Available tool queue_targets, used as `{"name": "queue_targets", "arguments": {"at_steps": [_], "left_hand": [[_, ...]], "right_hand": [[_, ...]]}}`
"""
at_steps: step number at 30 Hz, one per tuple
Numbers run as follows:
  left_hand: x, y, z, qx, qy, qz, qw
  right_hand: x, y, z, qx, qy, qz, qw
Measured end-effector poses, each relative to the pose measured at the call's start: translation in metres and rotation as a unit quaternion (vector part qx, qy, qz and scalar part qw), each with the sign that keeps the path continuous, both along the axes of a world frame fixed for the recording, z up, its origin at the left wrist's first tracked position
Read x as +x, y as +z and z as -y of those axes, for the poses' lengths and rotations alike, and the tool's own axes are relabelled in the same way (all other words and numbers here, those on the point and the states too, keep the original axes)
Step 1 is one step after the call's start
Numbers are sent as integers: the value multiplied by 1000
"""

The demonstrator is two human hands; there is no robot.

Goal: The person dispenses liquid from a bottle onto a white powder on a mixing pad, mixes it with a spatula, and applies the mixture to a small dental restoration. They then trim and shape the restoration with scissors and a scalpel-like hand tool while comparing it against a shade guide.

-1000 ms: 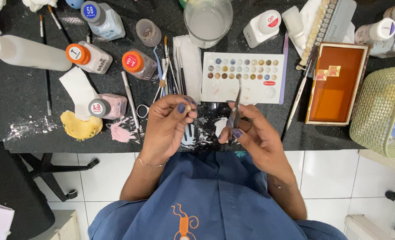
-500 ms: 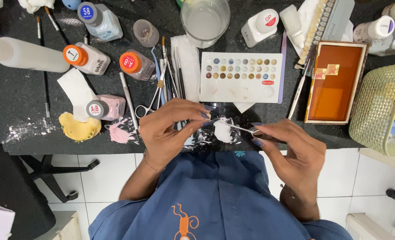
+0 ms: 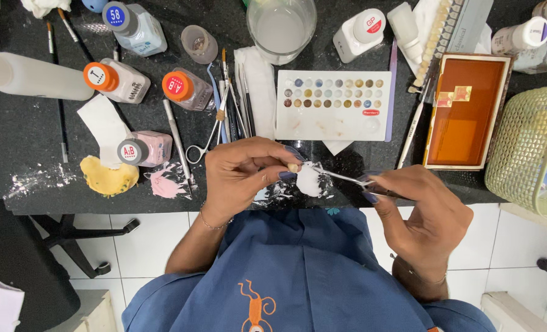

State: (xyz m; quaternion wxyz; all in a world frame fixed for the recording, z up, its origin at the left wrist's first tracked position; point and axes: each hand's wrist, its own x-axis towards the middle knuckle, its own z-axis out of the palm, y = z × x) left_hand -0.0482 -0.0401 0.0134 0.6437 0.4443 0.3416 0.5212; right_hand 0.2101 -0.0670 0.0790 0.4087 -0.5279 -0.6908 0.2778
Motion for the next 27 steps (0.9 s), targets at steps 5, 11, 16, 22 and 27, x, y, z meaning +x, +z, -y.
{"name": "queue_targets", "arguments": {"at_steps": [5, 11, 16, 22, 27], "left_hand": [[12, -24, 4, -99, -13, 182, 978], [27, -41, 5, -245, -10, 296, 923], [33, -40, 7, -301, -18, 308, 902], [37, -42, 7, -306, -4, 316, 898], [38, -44, 8, -297, -2, 312, 903]], "right_hand": [[1, -11, 5, -38, 15, -42, 998], [-21, -25, 8, -124, 32, -35, 991], [-31, -32, 8, -113, -4, -22, 993], [-30, -31, 8, -117, -16, -12, 993], [-31, -33, 7, -118, -21, -25, 992]]}}
